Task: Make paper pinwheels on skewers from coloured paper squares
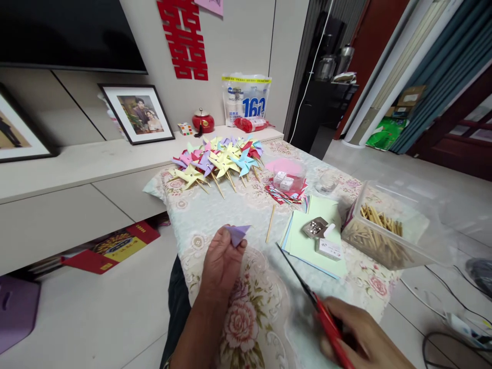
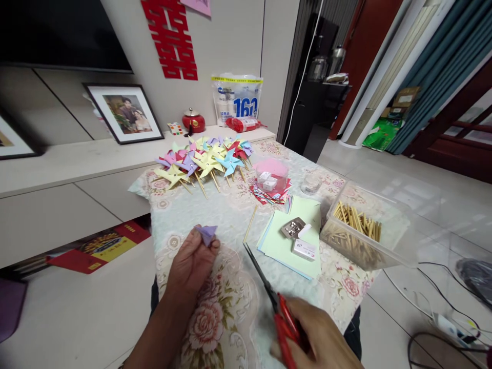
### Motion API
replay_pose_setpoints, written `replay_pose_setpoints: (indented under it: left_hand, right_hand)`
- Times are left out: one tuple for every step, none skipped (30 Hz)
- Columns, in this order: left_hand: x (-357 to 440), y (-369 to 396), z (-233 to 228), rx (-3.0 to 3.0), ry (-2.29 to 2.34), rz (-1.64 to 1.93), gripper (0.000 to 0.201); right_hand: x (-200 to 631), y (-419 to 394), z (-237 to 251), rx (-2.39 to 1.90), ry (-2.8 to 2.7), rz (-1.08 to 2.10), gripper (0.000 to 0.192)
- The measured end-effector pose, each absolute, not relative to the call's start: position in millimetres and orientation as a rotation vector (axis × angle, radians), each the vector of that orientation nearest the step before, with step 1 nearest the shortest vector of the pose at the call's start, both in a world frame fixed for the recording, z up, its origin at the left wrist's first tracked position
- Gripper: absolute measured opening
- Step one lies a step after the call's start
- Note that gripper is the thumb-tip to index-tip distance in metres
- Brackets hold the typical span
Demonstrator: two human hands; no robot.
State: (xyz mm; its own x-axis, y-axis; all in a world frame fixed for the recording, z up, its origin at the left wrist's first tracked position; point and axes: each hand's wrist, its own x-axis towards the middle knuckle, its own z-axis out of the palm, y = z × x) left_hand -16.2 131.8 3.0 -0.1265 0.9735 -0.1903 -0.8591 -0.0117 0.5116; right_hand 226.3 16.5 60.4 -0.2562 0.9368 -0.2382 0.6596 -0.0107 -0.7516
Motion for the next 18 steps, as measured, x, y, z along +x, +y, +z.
replay_pose_setpoints:
  left_hand:
    - [-18.5, 132.5, 2.6, 0.207, 0.567, 1.61, 0.026]
    - [-20.2, 132.4, 2.7, 0.182, 0.539, 1.609, 0.026]
    - [-21.3, 131.6, 3.2, 0.174, 0.513, 1.594, 0.026]
    - [-21.9, 130.3, 4.2, 0.175, 0.482, 1.574, 0.027]
    - [-22.1, 128.6, 5.9, 0.187, 0.444, 1.552, 0.028]
    - [-22.1, 126.7, 8.0, 0.206, 0.401, 1.533, 0.03]
    - [-21.9, 124.6, 10.4, 0.229, 0.358, 1.514, 0.031]
    - [-21.9, 122.5, 12.9, 0.252, 0.32, 1.497, 0.031]
    - [-21.9, 120.6, 15.3, 0.272, 0.293, 1.481, 0.031]
    - [-22.1, 118.8, 17.4, 0.286, 0.275, 1.469, 0.03]
    - [-22.4, 117.3, 19.1, 0.294, 0.265, 1.46, 0.03]
    - [-22.8, 116.0, 20.3, 0.3, 0.256, 1.453, 0.03]
    - [-23.3, 115.1, 21.0, 0.308, 0.246, 1.447, 0.031]
    - [-23.7, 114.4, 21.2, 0.319, 0.236, 1.441, 0.032]
    - [-24.2, 114.1, 21.1, 0.329, 0.231, 1.431, 0.033]
    - [-24.6, 114.2, 20.8, 0.334, 0.232, 1.42, 0.034]
    - [-25.0, 114.6, 20.3, 0.334, 0.237, 1.411, 0.034]
    - [-25.1, 115.4, 19.6, 0.331, 0.245, 1.405, 0.033]
  right_hand:
    - [220.2, 23.1, 63.1, -1.721, -2.008, 1.054, 0.028]
    - [212.7, 30.9, 65.6, -1.795, -2.084, 0.969, 0.023]
    - [204.2, 39.7, 67.8, -1.871, -2.146, 0.894, 0.02]
    - [195.0, 49.5, 69.6, -1.928, -2.193, 0.81, 0.019]
    - [185.6, 59.9, 71.0, -1.96, -2.235, 0.722, 0.02]
    - [176.1, 70.7, 71.8, -1.981, -2.278, 0.644, 0.022]
    - [167.0, 81.5, 72.1, -1.996, -2.314, 0.589, 0.025]
    - [158.4, 91.9, 71.8, -2.007, -2.338, 0.542, 0.027]
    - [150.4, 101.6, 70.8, -1.976, -2.364, 0.501, 0.028]
    - [143.0, 110.2, 69.2, -1.949, -2.372, 0.473, 0.03]
    - [136.2, 117.3, 67.1, -1.923, -2.384, 0.453, 0.031]
    - [130.0, 122.8, 64.6, -1.897, -2.398, 0.452, 0.031]
    - [124.2, 126.6, 61.9, -1.869, -2.412, 0.464, 0.031]
    - [119.0, 128.8, 59.2, -1.841, -2.422, 0.474, 0.03]
    - [114.4, 129.5, 56.7, -1.811, -2.431, 0.486, 0.028]
    - [110.7, 129.0, 54.5, -1.773, -2.44, 0.493, 0.027]
    - [108.1, 127.9, 52.8, -1.729, -2.453, 0.496, 0.025]
    - [106.9, 126.6, 51.4, -1.684, -2.474, 0.496, 0.023]
